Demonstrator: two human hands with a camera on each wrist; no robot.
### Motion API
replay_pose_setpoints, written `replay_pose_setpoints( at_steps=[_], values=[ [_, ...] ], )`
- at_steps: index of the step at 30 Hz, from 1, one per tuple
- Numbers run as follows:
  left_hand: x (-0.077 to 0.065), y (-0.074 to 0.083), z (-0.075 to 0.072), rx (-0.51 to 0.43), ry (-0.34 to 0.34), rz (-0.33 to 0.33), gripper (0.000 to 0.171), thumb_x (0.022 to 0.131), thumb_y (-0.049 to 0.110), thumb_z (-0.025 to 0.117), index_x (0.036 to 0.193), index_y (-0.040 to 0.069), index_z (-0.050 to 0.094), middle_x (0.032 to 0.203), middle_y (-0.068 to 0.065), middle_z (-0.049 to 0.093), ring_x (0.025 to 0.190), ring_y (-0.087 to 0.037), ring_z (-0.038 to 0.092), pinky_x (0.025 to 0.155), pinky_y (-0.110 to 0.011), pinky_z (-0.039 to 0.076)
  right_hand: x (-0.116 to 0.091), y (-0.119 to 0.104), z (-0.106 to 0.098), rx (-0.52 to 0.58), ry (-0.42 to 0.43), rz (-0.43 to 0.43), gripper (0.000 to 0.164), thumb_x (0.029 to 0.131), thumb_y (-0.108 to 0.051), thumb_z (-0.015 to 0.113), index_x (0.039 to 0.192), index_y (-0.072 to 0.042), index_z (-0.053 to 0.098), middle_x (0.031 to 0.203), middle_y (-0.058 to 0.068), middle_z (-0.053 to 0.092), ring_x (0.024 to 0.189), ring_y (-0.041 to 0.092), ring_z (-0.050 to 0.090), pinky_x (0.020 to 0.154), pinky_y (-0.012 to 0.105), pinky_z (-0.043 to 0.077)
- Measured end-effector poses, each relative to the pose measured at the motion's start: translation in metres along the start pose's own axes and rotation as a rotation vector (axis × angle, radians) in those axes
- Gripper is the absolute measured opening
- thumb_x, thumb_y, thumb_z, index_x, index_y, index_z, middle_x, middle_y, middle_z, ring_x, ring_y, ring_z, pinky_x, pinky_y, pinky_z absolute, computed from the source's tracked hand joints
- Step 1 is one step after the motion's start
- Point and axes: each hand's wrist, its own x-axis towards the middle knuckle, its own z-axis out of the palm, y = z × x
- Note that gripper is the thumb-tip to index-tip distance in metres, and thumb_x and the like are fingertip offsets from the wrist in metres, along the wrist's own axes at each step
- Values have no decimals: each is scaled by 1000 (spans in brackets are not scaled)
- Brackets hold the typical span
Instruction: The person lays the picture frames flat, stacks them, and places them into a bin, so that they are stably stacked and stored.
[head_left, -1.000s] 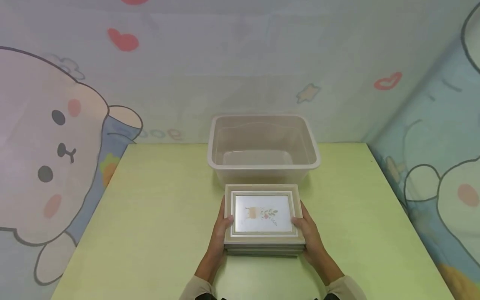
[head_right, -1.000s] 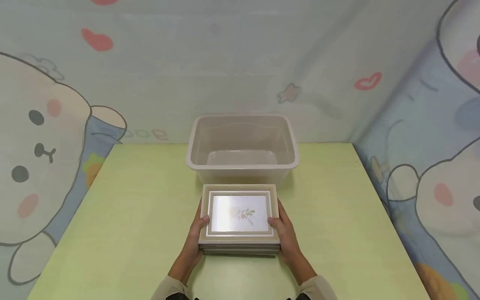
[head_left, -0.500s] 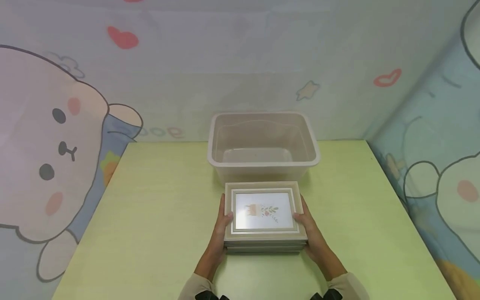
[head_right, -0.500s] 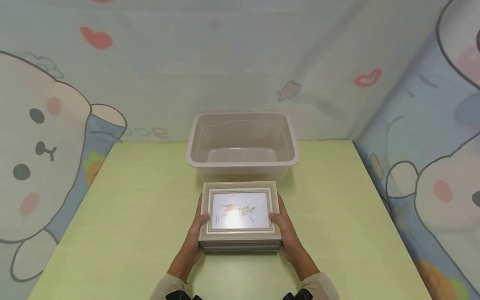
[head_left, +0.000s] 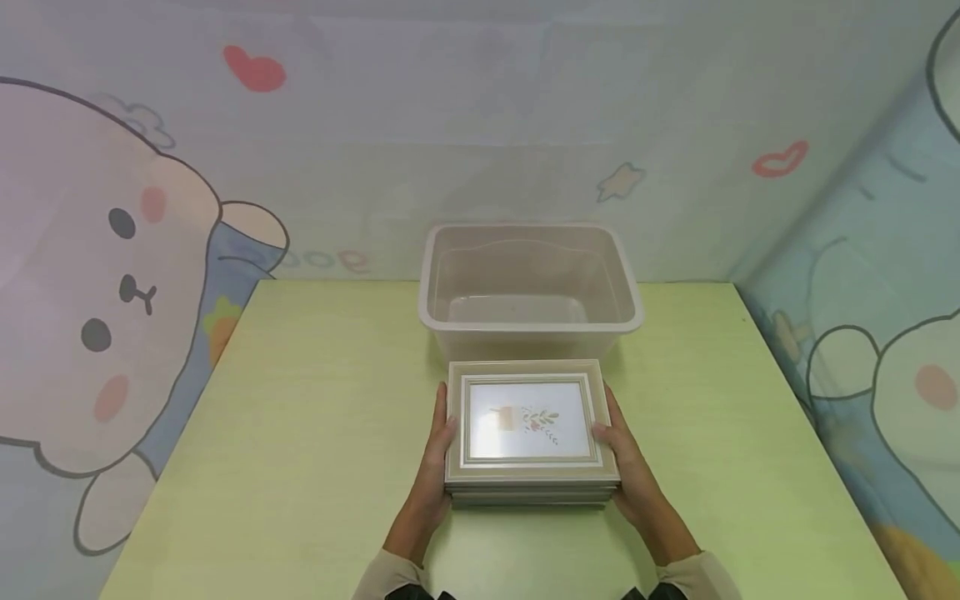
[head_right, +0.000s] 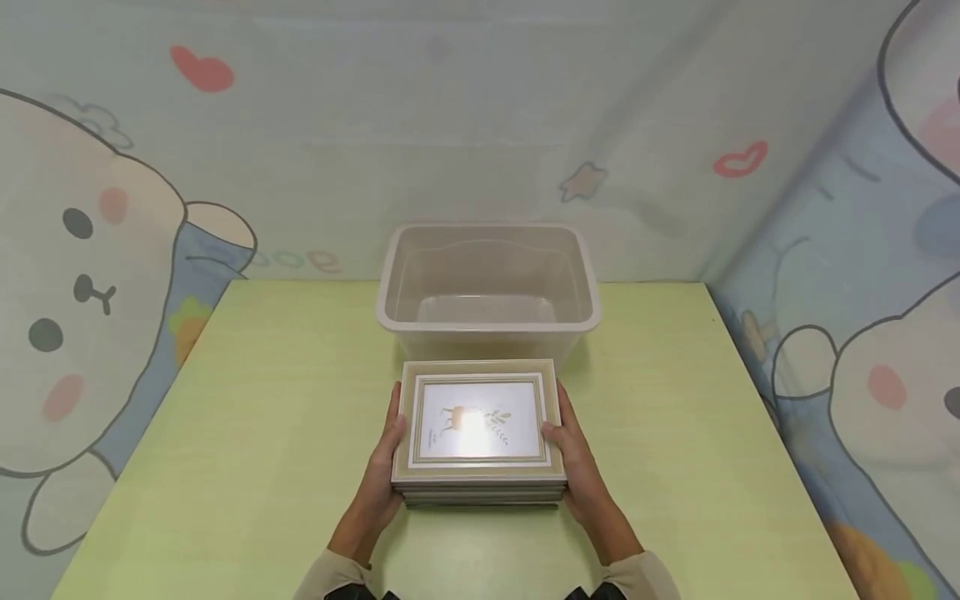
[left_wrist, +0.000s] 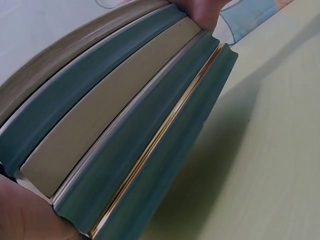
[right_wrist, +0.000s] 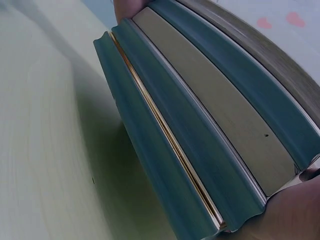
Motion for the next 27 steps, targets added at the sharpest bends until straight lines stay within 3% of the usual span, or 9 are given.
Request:
replay_pose_setpoints(
  at_steps=[4,9,18,23,27],
  values=[
    [0,0,2,-6,34,-11,68,104,38,31,162,30,-4,169,-3,-11,154,-32,-16,118,-67,-11,0,1,2,5,19,18,69,101,-26,30,160,-37,-1,167,7,-5,144,32,8,113,51,16],
    [1,0,2,-10,52,-6,66,103,36,34,161,34,2,170,-4,-6,154,-31,-9,119,-66,-6,1,1,3,22,24,41,69,101,-24,31,161,-34,-2,166,9,-3,142,33,13,109,42,25],
    [0,2,1,42,65,-2,68,102,35,35,161,37,0,169,-1,-10,154,-33,-15,116,-70,-10,5,0,1,51,-25,-27,69,101,-23,30,158,-45,-2,167,3,-10,145,33,2,114,60,10],
    [-1,7,0,5,19,-3,64,104,42,28,159,41,-3,169,-1,-11,154,-30,-15,116,-69,-10,4,-1,1,36,-53,-36,65,103,-28,28,157,-49,-2,167,0,-15,147,33,-4,113,66,3],
    [-1,10,-1,4,-12,14,64,104,51,22,160,38,-7,168,-2,-14,153,-30,-18,116,-69,-12,4,-3,2,6,-67,-28,62,104,-31,23,156,-50,-5,166,0,-19,148,31,-12,113,70,-6]
  ],
)
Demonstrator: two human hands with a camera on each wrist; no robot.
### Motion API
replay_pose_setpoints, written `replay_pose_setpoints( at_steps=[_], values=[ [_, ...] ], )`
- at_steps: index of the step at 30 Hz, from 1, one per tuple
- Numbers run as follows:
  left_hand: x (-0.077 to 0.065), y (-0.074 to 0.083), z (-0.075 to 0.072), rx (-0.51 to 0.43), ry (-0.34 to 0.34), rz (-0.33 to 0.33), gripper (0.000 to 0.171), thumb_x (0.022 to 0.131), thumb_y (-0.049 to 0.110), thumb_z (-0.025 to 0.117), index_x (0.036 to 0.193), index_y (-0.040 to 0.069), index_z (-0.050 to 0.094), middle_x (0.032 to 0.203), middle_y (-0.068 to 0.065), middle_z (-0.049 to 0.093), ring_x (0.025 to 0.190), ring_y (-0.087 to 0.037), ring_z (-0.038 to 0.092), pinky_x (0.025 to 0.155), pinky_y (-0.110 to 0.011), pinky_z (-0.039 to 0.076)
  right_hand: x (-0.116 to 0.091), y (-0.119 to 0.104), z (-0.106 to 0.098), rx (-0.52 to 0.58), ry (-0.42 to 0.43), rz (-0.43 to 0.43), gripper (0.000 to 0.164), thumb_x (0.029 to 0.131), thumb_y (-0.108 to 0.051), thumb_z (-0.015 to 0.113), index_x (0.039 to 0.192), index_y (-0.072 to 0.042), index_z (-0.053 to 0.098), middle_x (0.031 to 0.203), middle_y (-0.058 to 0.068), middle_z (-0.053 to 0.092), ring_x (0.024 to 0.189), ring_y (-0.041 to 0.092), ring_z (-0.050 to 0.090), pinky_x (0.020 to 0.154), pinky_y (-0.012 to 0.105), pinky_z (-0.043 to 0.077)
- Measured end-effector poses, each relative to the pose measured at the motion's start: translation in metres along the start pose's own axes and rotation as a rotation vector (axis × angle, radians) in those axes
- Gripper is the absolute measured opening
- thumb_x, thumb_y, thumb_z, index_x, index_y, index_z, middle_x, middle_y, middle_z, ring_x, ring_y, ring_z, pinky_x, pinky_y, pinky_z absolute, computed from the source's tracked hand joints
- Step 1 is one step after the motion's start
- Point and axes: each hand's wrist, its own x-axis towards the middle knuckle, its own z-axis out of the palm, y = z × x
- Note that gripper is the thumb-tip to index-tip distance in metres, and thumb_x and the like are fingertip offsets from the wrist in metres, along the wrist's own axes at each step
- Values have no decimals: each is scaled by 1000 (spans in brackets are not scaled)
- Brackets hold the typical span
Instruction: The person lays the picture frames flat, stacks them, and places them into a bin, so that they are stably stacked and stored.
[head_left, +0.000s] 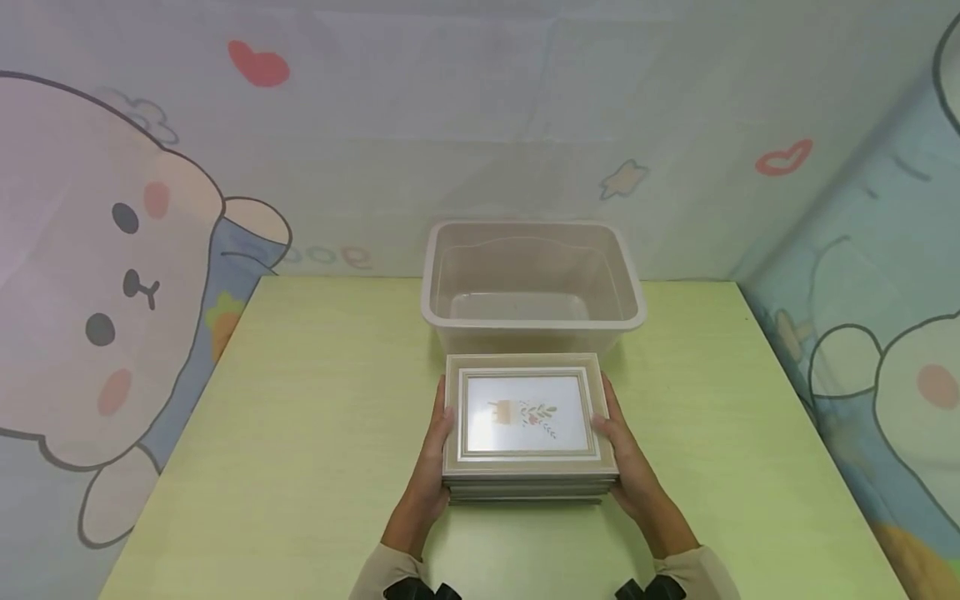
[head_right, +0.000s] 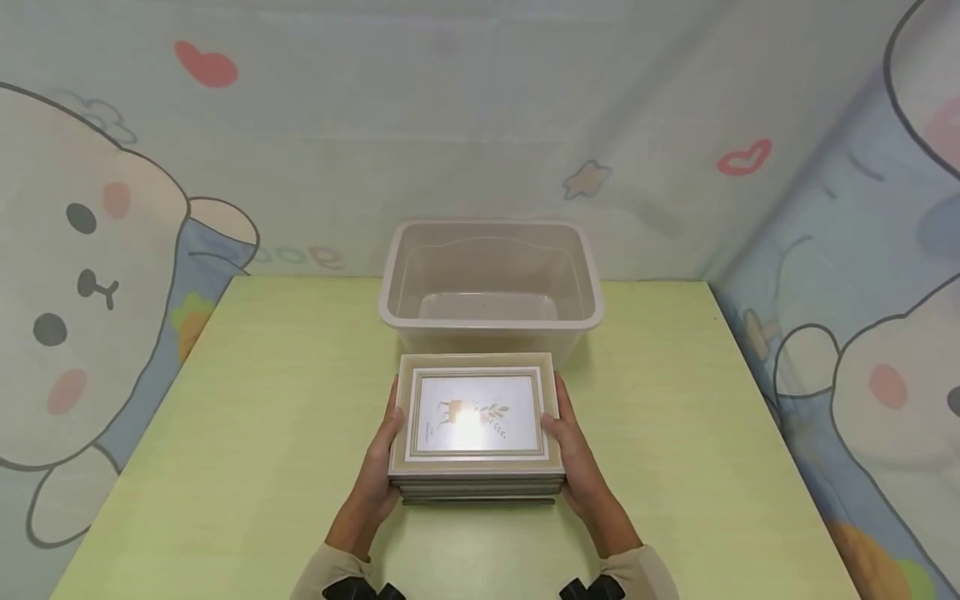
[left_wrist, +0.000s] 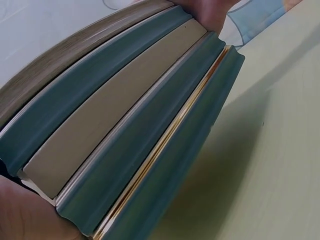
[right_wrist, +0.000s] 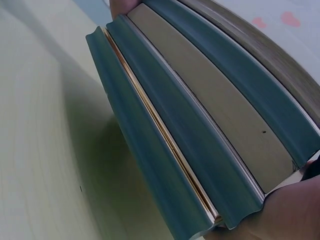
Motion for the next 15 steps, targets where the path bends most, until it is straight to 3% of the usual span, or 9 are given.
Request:
replay_pose_setpoints(
  at_steps=[5,15],
  values=[
    [1,4,-2,4,-14,4,66,104,57,19,159,37,-11,168,2,-17,153,-26,-23,117,-66,-15,-1,-2,1,-16,-3,-8,59,105,-33,19,156,-49,-8,166,0,-23,148,31,-14,113,70,-10],
    [0,18,-1,56,-20,-7,67,104,54,20,159,35,-14,167,1,-21,152,-29,-25,115,-69,-16,-3,-11,5,18,-15,-25,56,108,-40,17,156,-47,-10,166,-4,-23,148,27,-15,115,67,-9]
  ],
)
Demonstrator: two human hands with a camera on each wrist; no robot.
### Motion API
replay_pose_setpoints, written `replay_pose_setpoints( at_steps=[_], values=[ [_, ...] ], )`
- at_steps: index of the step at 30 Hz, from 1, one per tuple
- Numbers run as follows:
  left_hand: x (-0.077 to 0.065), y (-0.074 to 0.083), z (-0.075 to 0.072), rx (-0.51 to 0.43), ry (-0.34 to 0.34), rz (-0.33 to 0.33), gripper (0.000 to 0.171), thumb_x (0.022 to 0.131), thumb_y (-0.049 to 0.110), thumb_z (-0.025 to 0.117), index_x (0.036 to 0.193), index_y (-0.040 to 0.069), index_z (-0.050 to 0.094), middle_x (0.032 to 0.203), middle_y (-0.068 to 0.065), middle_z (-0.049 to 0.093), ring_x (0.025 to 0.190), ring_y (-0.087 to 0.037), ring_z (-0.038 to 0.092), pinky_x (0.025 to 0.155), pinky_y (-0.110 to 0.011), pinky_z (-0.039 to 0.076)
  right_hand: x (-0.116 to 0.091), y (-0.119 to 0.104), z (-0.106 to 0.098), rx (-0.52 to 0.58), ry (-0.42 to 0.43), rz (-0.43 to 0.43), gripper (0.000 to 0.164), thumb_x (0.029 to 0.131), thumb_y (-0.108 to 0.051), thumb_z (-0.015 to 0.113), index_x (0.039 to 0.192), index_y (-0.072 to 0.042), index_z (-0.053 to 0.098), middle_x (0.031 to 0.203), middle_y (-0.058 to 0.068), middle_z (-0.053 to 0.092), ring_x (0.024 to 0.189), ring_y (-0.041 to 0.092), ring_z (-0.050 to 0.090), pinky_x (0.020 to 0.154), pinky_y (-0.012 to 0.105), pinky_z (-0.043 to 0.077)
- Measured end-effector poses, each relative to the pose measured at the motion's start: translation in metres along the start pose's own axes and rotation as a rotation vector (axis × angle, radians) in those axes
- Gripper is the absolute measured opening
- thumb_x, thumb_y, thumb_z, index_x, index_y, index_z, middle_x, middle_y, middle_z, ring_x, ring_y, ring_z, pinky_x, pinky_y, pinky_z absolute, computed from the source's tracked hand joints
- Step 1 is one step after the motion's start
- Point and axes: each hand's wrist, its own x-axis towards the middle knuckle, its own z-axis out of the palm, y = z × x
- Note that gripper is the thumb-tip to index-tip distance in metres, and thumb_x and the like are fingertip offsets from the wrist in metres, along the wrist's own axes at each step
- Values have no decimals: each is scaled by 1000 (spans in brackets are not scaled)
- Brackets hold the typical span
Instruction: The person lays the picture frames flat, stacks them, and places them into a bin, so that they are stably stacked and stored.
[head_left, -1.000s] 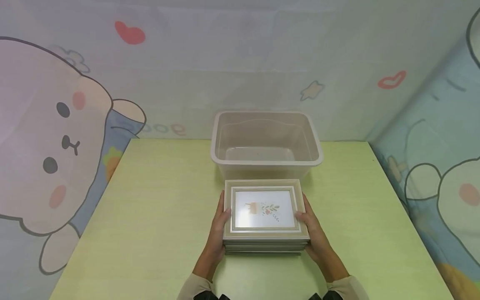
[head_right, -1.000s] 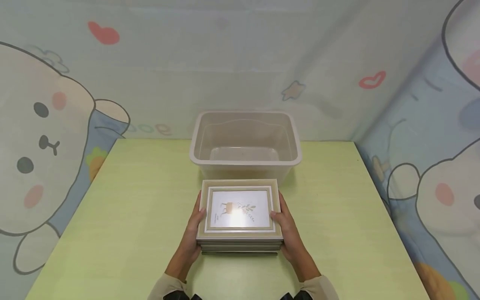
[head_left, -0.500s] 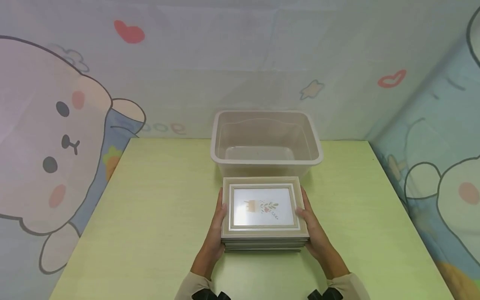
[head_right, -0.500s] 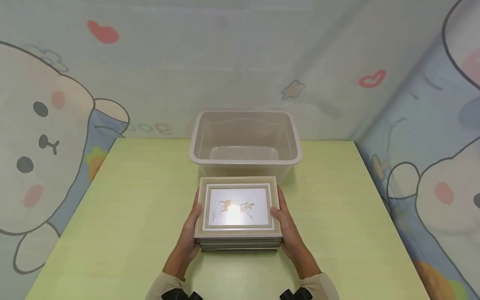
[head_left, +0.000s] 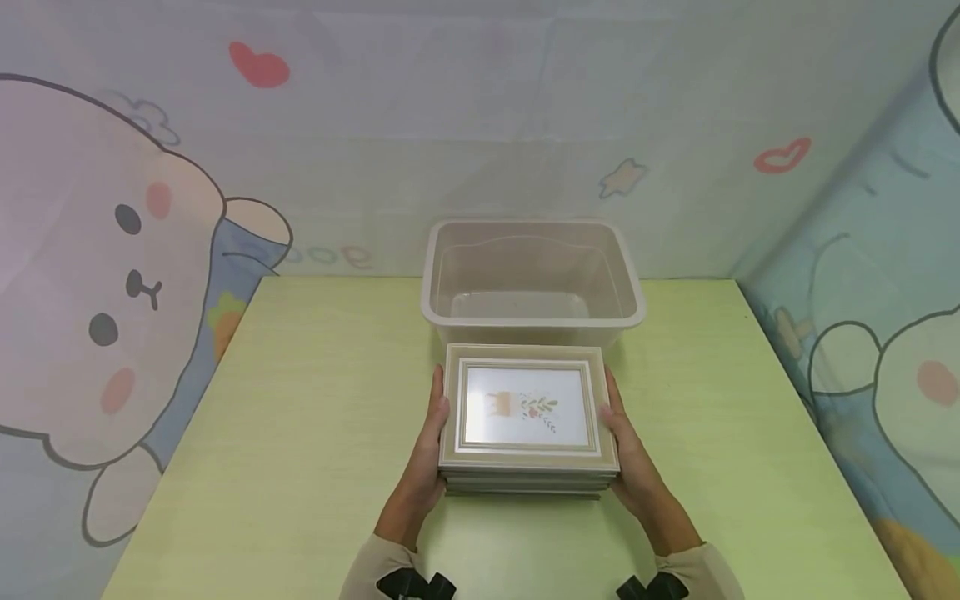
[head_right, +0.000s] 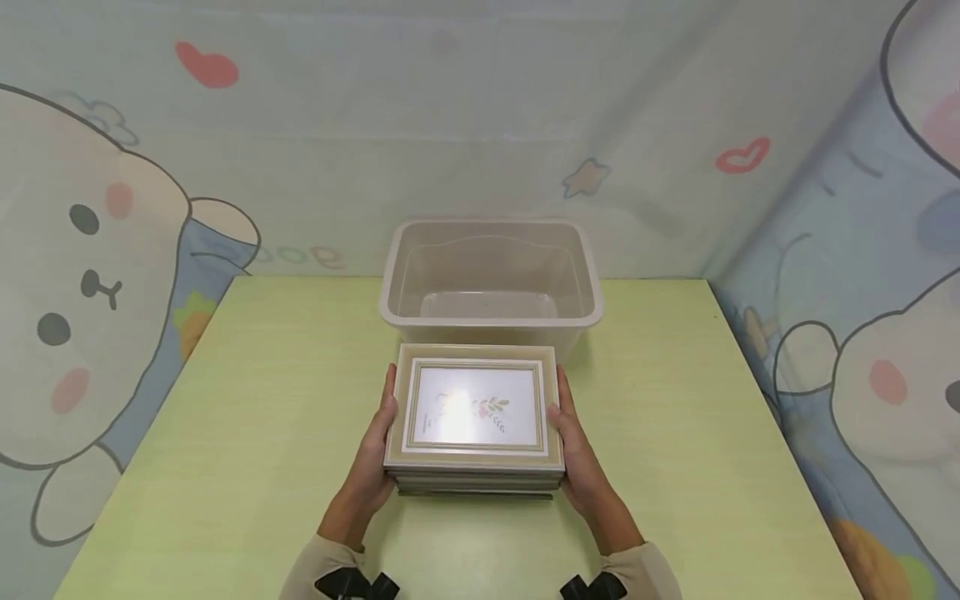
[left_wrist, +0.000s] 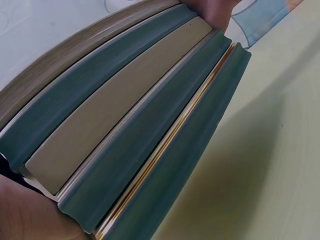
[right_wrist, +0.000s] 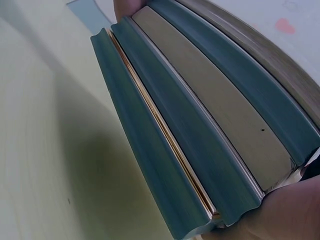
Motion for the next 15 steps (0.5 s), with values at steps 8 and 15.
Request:
replay_pose_setpoints(
  at_steps=[8,15],
  values=[
    [0,16,1,25,-26,2,66,104,53,18,159,36,-14,167,0,-23,151,-31,-26,114,-70,-16,-1,-13,4,4,-8,-26,55,108,-41,17,156,-49,-10,166,-3,-22,149,29,-13,115,67,-5],
    [0,22,3,33,-14,20,65,104,54,19,159,36,-13,167,1,-21,152,-29,-25,115,-70,-16,-3,-19,9,1,9,-33,58,107,-33,19,155,-52,-8,166,-4,-22,148,28,-12,115,66,-6]
  ],
)
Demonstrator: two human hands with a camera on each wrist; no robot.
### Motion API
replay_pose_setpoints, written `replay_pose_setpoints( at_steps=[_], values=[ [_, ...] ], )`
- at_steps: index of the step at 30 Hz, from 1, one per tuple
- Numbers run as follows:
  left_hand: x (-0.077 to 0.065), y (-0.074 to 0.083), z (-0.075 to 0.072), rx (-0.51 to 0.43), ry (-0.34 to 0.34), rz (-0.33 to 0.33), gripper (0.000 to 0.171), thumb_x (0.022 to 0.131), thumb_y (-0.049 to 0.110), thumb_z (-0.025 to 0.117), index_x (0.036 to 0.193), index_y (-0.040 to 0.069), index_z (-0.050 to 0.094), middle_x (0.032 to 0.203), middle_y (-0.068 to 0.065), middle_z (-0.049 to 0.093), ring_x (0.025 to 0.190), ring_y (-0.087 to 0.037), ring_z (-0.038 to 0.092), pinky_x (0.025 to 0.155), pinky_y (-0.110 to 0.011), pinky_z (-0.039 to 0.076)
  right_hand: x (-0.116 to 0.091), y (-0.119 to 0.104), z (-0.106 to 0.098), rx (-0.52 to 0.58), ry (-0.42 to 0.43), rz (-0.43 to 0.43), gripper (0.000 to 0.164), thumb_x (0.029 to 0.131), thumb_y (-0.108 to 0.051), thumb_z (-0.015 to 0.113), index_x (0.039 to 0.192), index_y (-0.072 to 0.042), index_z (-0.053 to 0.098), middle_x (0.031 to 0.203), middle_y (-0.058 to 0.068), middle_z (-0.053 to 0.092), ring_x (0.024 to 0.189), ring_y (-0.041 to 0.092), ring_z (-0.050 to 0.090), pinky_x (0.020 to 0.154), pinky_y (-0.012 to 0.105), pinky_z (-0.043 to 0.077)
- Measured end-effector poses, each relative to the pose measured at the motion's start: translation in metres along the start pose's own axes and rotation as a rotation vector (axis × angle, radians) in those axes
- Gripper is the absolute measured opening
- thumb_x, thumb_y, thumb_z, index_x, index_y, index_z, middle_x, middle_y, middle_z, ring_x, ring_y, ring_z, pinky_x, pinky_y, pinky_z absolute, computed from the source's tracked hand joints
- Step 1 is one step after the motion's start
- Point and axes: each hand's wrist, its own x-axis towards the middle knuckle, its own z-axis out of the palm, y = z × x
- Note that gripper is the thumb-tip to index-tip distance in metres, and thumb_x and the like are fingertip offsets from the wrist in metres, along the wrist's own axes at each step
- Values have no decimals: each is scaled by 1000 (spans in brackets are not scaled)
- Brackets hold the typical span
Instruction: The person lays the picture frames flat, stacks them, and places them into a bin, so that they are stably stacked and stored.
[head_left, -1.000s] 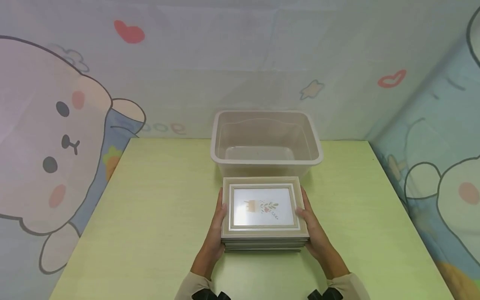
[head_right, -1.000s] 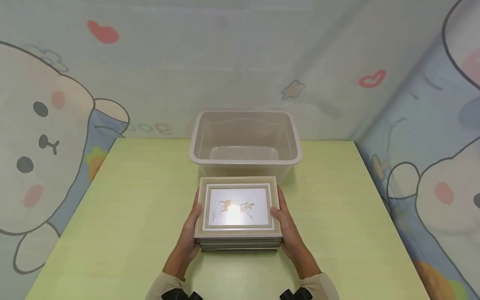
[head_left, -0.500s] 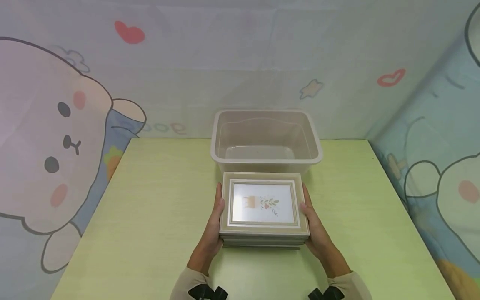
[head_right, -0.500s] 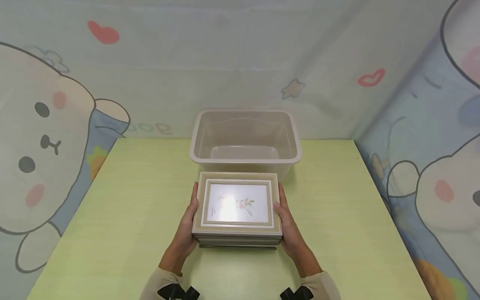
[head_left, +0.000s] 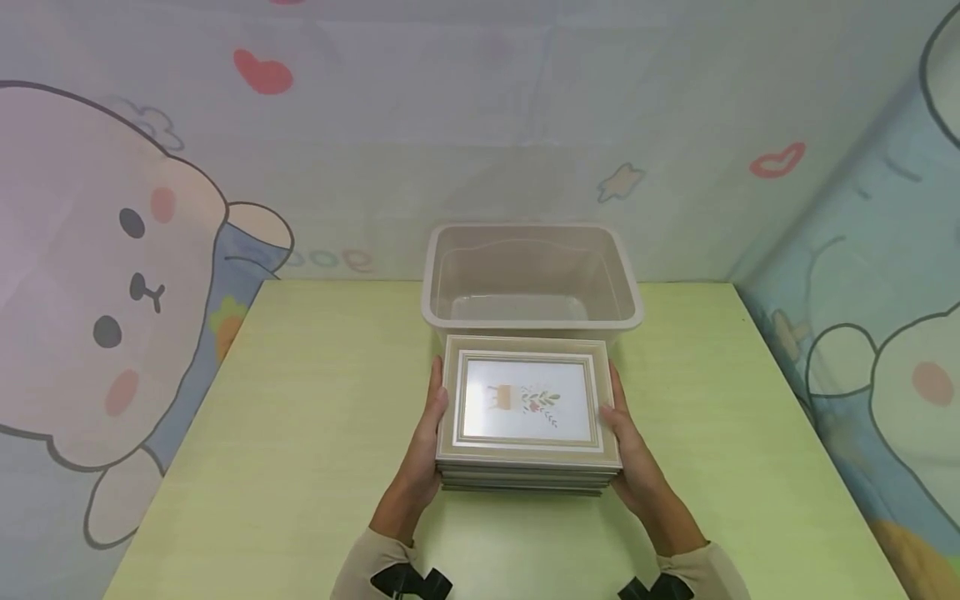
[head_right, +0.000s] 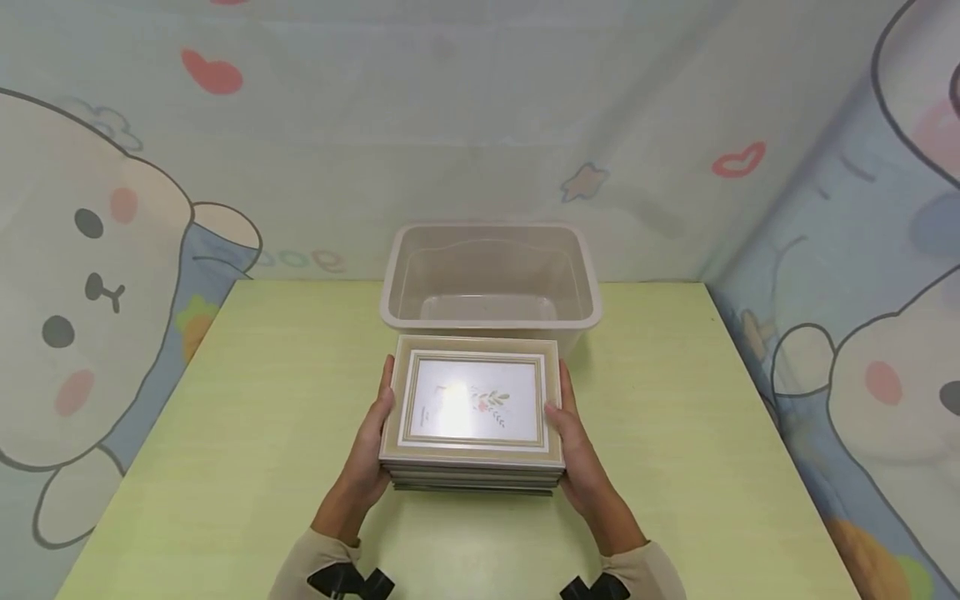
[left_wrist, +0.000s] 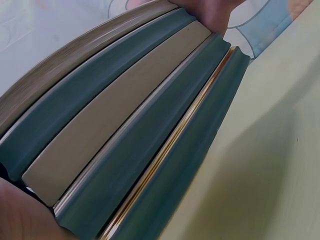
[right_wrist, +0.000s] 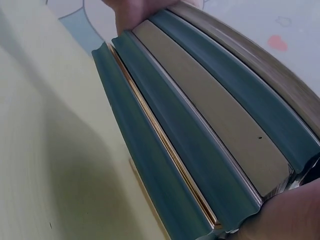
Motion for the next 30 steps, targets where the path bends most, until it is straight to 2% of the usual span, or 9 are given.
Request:
replay_pose_setpoints(
  at_steps=[5,7,12,18,24,26,30],
  values=[
    [1,-1,1,3,22,6,63,105,51,20,159,38,-10,168,1,-18,153,-30,-22,115,-70,-14,3,-3,0,-22,14,4,65,103,-25,21,154,-53,-7,166,-3,-19,147,29,-7,114,63,0],
    [1,-1,2,2,27,10,63,105,51,21,159,40,-9,168,1,-18,153,-30,-22,115,-70,-14,4,-5,-1,-48,19,11,68,101,-24,22,154,-55,-7,165,-2,-17,145,31,-2,113,62,8],
    [-1,-3,3,17,37,2,62,104,53,23,158,45,-7,167,4,-18,152,-30,-23,113,-72,-15,1,-8,-3,-77,12,29,69,100,-24,22,152,-58,-7,165,0,-17,142,34,2,109,58,16],
    [-6,2,7,51,60,-1,62,104,50,23,157,45,-8,167,6,-20,152,-32,-24,112,-74,-14,-4,-14,-2,-73,-3,24,67,101,-26,22,152,-59,-7,165,-3,-19,143,32,-2,110,57,12],
    [-6,15,11,52,50,28,60,106,45,23,158,43,-6,168,4,-17,153,-30,-20,114,-73,-12,-8,-23,1,-49,3,-14,65,104,-28,24,152,-58,-7,165,-2,-20,144,33,-3,112,62,9],
    [-6,17,12,59,52,33,60,106,43,24,159,43,-6,168,4,-16,153,-30,-20,114,-72,-12,-9,-25,2,-55,9,-23,64,104,-30,24,152,-58,-7,165,-1,-19,143,33,-1,111,61,11],
    [-7,20,11,86,57,41,60,106,40,23,159,41,-6,168,4,-16,153,-31,-19,114,-73,-12,-9,-28,2,-86,21,-27,63,105,-32,26,153,-57,-6,166,1,-15,139,35,9,105,47,28]
  ],
)
